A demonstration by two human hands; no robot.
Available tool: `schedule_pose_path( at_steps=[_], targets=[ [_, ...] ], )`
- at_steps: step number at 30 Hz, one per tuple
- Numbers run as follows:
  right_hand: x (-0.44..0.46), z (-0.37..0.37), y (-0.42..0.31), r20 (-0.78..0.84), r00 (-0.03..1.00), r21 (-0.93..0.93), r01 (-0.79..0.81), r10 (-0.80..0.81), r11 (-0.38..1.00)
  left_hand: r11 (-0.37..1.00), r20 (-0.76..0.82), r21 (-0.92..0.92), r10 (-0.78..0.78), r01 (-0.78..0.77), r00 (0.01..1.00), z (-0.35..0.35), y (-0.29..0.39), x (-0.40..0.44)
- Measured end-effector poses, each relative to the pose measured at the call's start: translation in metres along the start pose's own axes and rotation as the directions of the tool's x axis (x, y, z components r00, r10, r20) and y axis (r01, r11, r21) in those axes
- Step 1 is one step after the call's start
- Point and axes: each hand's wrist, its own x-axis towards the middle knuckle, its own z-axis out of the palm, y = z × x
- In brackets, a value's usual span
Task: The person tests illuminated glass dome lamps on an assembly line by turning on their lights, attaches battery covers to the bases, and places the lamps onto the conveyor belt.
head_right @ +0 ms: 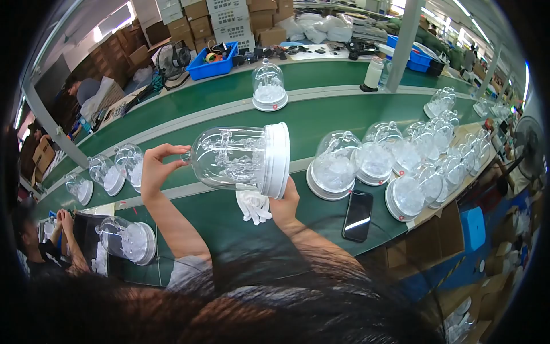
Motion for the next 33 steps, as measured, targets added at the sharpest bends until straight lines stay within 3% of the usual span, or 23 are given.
schedule_pose_path(
  at_steps=[4,7,9,13,15,17,19,20,22,25,29,33],
  targets=[
    [0.003,0.001,-0.012,0.002,0.998,0.01,0.062,-0.062,0.998,0.999,0.009,-0.011,-0.053,0.053,0.999,-0.001,-0.005,0.003],
    [0.0,-0.003,-0.004,0.055,0.999,0.054,-0.002,-0.001,0.999,0.999,-0.031,0.034,0.002,-0.001,1.0,0.001,-0.005,0.003],
    [-0.001,-0.007,-0.006,0.231,0.967,-0.076,-0.094,0.109,0.993,1.0,-0.077,0.002,0.019,-0.019,0.997,0.003,-0.005,0.004],
    [0.0,0.002,-0.01,0.259,0.948,-0.043,-0.182,0.187,0.982,0.995,-0.053,-0.07,0.067,-0.071,0.996,0.018,0.001,0.009],
    [0.001,0.004,-0.006,0.364,0.887,0.195,-0.372,0.285,0.908,0.991,-0.101,-0.029,0.128,-0.131,0.987,0.033,0.006,0.015],
    [0.0,0.004,-0.001,0.414,0.85,0.211,-0.438,0.327,0.874,0.987,-0.107,0.0,0.162,-0.163,0.981,0.045,0.013,0.015],
    [0.004,0.005,-0.006,0.573,0.72,0.275,-0.618,0.39,0.737,0.981,-0.116,0.027,0.195,-0.193,0.974,0.054,0.021,0.015],
    [0.004,0.005,-0.009,0.574,0.719,0.271,-0.618,0.392,0.738,0.977,-0.117,0.001,0.213,-0.214,0.97,0.059,0.024,0.014],
    [0.004,0.007,-0.015,0.683,0.608,0.318,-0.746,0.405,0.585,0.973,-0.123,-0.024,0.227,-0.231,0.966,0.065,0.031,0.012],
    [0.004,0.006,-0.013,0.756,0.536,0.344,-0.814,0.377,0.468,0.963,-0.056,-0.012,0.268,-0.269,0.962,0.066,0.037,0.007],
    [0.004,0.006,-0.009,0.749,0.542,0.353,-0.814,0.382,0.462,0.925,0.019,-0.005,0.379,-0.379,0.925,0.059,0.042,0.002],
    [0.007,0.005,-0.008,0.68,0.599,0.317,-0.761,0.423,0.567,0.871,0.098,-0.034,0.491,-0.49,0.866,0.051,0.043,0.0]
  ],
)
